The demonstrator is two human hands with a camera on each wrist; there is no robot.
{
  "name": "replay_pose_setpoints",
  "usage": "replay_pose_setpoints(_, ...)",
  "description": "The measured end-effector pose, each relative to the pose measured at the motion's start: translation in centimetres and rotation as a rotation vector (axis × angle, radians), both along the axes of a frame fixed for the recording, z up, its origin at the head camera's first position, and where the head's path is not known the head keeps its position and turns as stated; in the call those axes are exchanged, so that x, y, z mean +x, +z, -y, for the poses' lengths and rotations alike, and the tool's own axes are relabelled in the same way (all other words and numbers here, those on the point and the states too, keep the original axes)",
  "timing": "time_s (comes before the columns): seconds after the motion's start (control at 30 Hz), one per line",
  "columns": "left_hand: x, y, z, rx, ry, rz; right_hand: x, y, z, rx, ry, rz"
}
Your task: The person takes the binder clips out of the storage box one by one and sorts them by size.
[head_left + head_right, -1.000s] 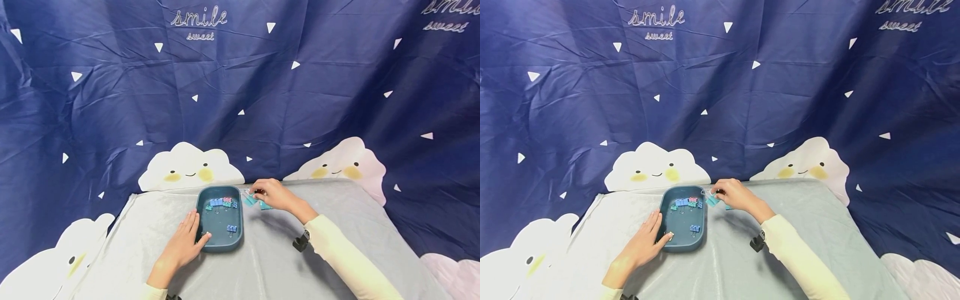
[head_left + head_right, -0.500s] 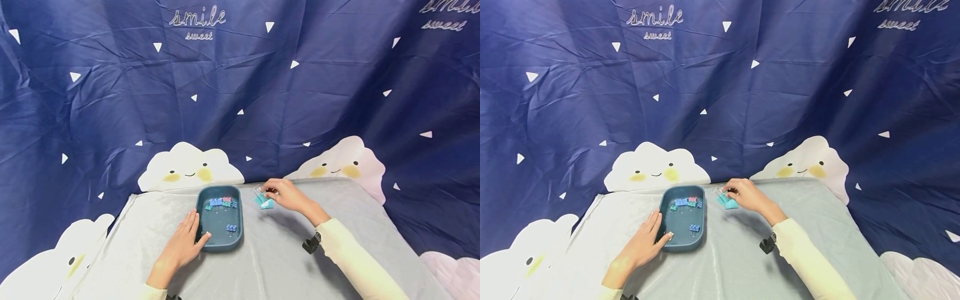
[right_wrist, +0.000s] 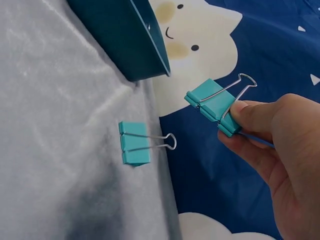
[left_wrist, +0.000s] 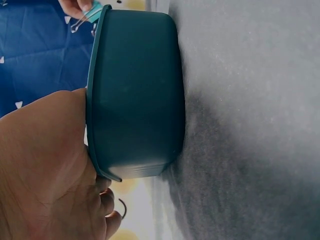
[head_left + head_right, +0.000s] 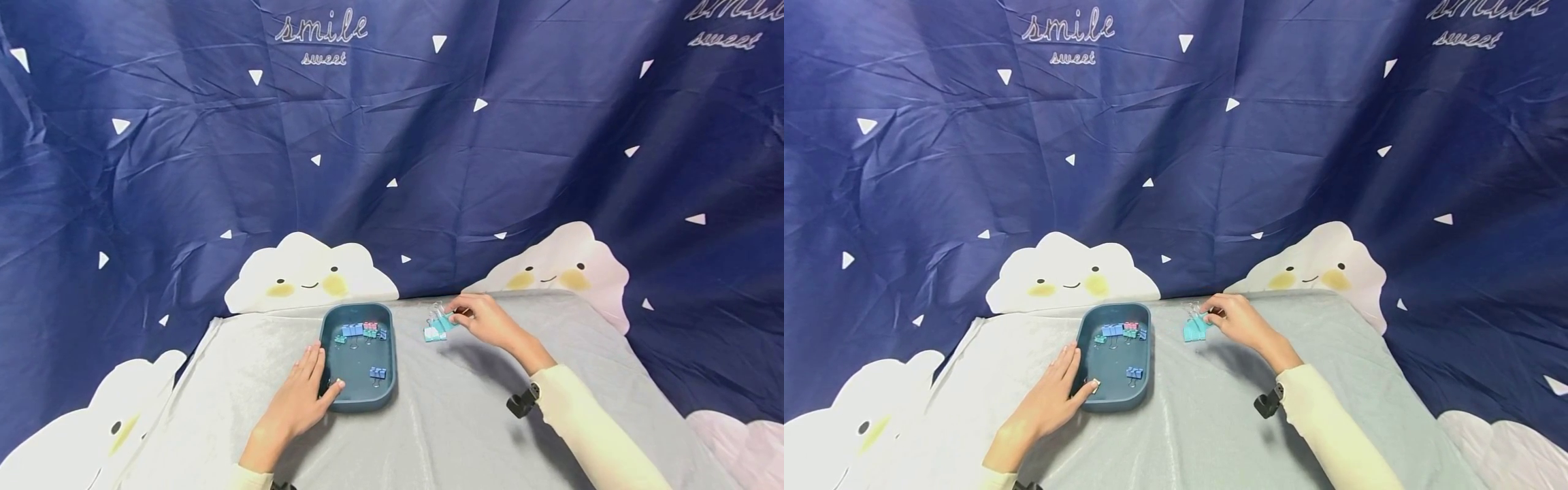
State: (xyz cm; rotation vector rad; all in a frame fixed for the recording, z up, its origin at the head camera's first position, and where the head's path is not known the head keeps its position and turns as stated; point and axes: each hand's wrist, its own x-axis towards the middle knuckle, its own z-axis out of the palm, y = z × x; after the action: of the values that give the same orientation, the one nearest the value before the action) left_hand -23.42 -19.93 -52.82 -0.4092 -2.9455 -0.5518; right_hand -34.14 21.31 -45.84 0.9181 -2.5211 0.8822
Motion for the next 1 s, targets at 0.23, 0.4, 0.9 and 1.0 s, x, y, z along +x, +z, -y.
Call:
replay_pose_setpoints(0.23,0.1,0.0,0.1,-0.004,0.002,0.015,-0.1,-1.2,-1.0,-0.042,-0.049,0.045)
replay_pose_setpoints(0.4,0.1,-0.1,0.2,-0.003,0.005,0.019,-0.1,-1.9,-1.8,-0.064,-0.075,0.09)
replay_pose_setpoints(0.9,0.2,0.4,0.0,-0.004,0.002,0.021,-1.4,-4.5,-3.7,-0.076,-0.178,0.166)
replay_pose_setpoints(1.0,0.3,0.5,-0.1,0.001,0.003,0.027,-1.7,-4.9,-3.8,-0.074,-0.191,0.166)
